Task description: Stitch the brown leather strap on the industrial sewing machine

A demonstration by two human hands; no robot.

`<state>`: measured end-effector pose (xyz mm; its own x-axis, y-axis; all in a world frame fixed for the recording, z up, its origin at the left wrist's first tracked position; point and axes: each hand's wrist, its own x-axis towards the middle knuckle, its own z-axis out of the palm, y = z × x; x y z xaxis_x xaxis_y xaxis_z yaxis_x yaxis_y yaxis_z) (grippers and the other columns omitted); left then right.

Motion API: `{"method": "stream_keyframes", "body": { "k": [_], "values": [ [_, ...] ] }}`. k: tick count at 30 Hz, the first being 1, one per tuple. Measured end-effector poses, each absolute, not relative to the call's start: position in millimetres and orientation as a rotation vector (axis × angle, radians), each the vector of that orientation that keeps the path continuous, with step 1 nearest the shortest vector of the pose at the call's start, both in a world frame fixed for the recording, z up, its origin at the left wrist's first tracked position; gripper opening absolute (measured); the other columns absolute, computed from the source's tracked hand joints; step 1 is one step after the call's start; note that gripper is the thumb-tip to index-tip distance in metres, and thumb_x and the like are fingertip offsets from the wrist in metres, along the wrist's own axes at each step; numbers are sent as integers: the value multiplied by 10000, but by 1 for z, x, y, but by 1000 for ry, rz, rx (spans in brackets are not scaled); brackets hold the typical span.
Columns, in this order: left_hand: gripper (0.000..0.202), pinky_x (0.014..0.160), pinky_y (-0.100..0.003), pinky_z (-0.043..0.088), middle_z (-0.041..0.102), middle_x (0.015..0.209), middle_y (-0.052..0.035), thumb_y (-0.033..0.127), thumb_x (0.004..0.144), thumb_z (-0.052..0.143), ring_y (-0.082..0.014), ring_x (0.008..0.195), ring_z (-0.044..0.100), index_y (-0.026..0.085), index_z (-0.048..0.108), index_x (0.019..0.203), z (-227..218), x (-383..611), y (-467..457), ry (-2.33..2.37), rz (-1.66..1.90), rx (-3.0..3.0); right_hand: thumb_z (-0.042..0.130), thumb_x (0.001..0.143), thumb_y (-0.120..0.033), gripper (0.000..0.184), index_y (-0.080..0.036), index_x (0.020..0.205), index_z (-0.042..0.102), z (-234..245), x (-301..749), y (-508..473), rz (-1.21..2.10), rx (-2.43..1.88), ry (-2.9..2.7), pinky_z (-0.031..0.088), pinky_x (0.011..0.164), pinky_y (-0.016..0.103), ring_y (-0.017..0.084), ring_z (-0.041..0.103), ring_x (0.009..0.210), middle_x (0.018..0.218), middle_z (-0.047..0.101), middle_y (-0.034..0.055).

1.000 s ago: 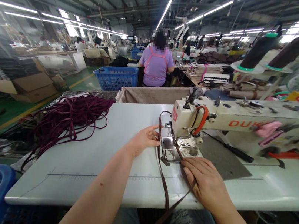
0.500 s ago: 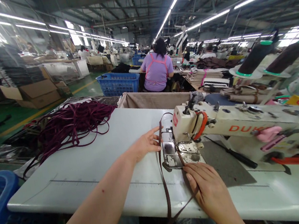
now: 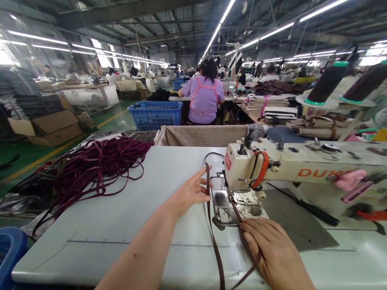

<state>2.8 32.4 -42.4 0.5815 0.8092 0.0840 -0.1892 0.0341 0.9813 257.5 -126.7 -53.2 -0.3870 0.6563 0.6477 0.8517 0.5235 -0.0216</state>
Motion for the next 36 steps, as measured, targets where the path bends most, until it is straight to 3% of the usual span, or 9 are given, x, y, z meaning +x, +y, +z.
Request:
{"method": "stream_keyframes", "body": {
  "k": [7,10,14,17,19,24,30,36],
  "values": [
    [1146,901,-365,510,623,1191,-52,175,690,897,-172,946,609,386,304,1649,-38,2,30,597,839,1356,483,1086,-274,261,-207,1172,720,-52,259,-126,-441,-1204,-2157,526,1007,407,217,728,1064,1167,770,69],
    [1059,898,-337,474,657,1160,-58,236,693,917,-182,988,615,335,400,1613,-36,3,31,632,880,1281,491,1082,-279,257,-220,1169,726,-52,258,-126,-429,-1210,-2153,529,1000,407,219,731,1065,1172,770,68],
    [587,696,-249,368,694,1015,-62,518,776,867,-154,914,612,215,729,1259,-36,3,34,731,971,1058,489,1086,-279,256,-216,1163,725,-55,259,-126,-422,-1212,-2152,523,1003,408,216,732,1057,1165,771,66],
    [508,628,-238,315,697,920,-60,574,698,913,-145,858,610,159,773,955,-39,4,37,772,1011,988,482,1093,-285,259,-208,1166,718,-56,259,-125,-425,-1215,-2158,511,1009,412,216,726,1067,1175,768,63],
    [490,668,-241,359,710,916,-62,524,635,964,-148,866,618,147,765,876,-40,5,38,786,1015,989,484,1094,-285,257,-200,1166,716,-55,259,-125,-434,-1208,-2163,502,1015,413,214,723,1068,1174,768,60],
    [506,734,-270,423,722,881,-39,445,554,1006,-136,804,611,151,769,890,-39,7,36,786,1011,1011,496,1089,-284,253,-192,1145,725,-53,256,-125,-437,-1187,-2151,503,1015,400,202,724,1046,1151,771,58],
    [417,747,-279,439,723,885,-42,317,589,967,-137,804,627,154,744,902,-36,6,35,767,997,1013,475,1093,-297,278,-207,1153,732,-53,257,-126,-439,-1212,-2159,516,1014,405,209,727,1045,1148,772,68],
    [614,723,-274,427,647,829,14,228,643,888,-136,806,613,233,744,1241,-35,6,33,753,997,1099,487,1091,-285,258,-201,1164,720,-51,258,-125,-433,-1201,-2161,504,1018,401,204,721,1056,1160,770,53]
  ]
}}
